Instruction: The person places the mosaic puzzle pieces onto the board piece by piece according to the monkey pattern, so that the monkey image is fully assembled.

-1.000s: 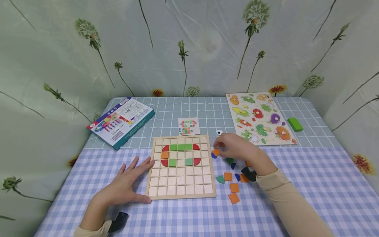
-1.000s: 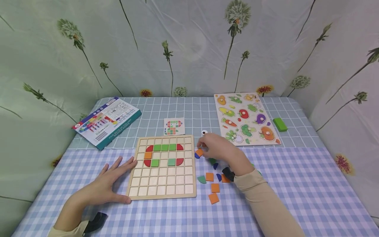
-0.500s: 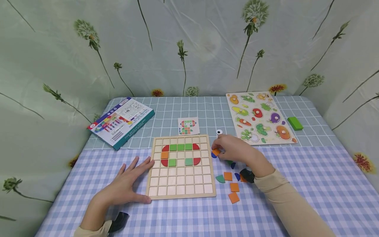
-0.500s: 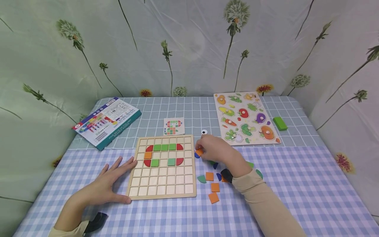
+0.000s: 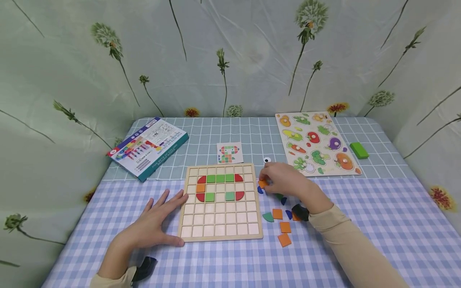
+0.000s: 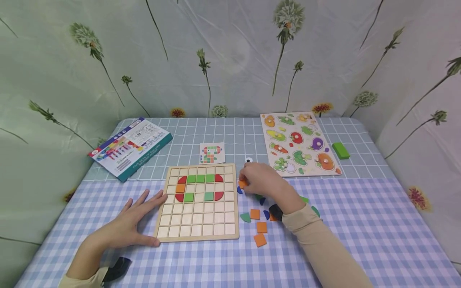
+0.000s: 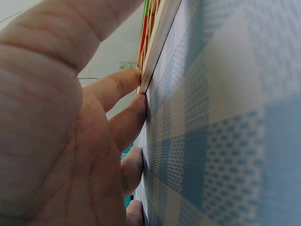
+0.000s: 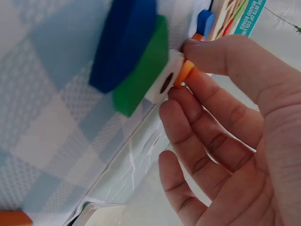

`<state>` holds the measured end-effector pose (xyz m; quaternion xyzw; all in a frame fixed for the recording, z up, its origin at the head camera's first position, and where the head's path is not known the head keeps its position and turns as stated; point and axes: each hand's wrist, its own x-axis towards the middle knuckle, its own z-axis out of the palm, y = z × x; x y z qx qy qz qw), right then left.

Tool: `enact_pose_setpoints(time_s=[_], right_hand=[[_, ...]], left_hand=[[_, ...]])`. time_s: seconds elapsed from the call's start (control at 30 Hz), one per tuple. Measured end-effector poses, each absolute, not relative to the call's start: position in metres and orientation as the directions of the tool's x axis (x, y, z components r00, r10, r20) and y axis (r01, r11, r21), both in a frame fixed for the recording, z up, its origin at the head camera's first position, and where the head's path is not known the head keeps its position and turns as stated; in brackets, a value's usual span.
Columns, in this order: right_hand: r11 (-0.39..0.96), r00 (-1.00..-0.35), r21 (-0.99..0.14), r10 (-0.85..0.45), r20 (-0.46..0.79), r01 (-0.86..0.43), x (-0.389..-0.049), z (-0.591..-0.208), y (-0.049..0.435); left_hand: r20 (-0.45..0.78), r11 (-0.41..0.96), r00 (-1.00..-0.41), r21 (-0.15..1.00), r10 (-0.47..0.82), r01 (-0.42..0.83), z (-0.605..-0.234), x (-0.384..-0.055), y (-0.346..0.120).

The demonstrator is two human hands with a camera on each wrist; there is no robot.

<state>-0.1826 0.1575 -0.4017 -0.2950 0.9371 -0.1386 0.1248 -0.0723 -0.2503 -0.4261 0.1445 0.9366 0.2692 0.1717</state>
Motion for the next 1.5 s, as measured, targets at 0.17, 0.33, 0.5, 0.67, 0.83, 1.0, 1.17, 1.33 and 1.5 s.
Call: enact_pose_setpoints(time_s=[0.17,0.33,0.5,0.67,0.83,1.0,1.17,1.33,1.5], right_hand=[[0.798,-0.812,-0.368,-0.561,-0.165,-0.477,-0.186,-0.399,0.159],[0.774,-0.810,-0.398,-0.574,-0.115,-0.492,-0.189,-0.397,0.155],[0.724,-0.776,-0.424,-0.626,-0.075,-0.544,-0.190,-0.395,0.144],[0.711,-0.763,-0.434,-0.642,-0.077,-0.554,-0.189,-0.392,0.131],[0.704,-0.753,-0.427,-0.654,-0.076,-0.568,-0.189,-0.393,0.122],[0.687,-0.738,-0.432,-0.671,-0.070,-0.584,-0.190,-0.396,0.114],[0.665,-0.717,-0.430,-0.695,-0.057,-0.611,-0.189,-0.399,0.110],[0.649,-0.701,-0.420,-0.712,-0.044,-0.634,-0.190,-0.402,0.107],[0.649,-0.694,-0.406,-0.718,-0.048,-0.643,-0.191,-0.404,0.104]], left_hand=[[-0.239,0.810,-0.898,0.556,0.368,0.184,-0.426,-0.073,-0.251],[-0.239,0.814,-0.899,0.551,0.367,0.186,-0.426,-0.073,-0.251],[-0.233,0.815,-0.900,0.547,0.369,0.192,-0.427,-0.072,-0.251],[-0.236,0.813,-0.899,0.551,0.368,0.188,-0.427,-0.072,-0.251],[-0.236,0.813,-0.900,0.551,0.367,0.187,-0.427,-0.072,-0.251],[-0.240,0.813,-0.899,0.553,0.366,0.183,-0.426,-0.072,-0.251],[-0.240,0.812,-0.900,0.555,0.365,0.181,-0.427,-0.072,-0.252],[-0.238,0.810,-0.900,0.557,0.366,0.182,-0.427,-0.072,-0.252],[-0.237,0.810,-0.900,0.557,0.366,0.183,-0.426,-0.073,-0.252]])
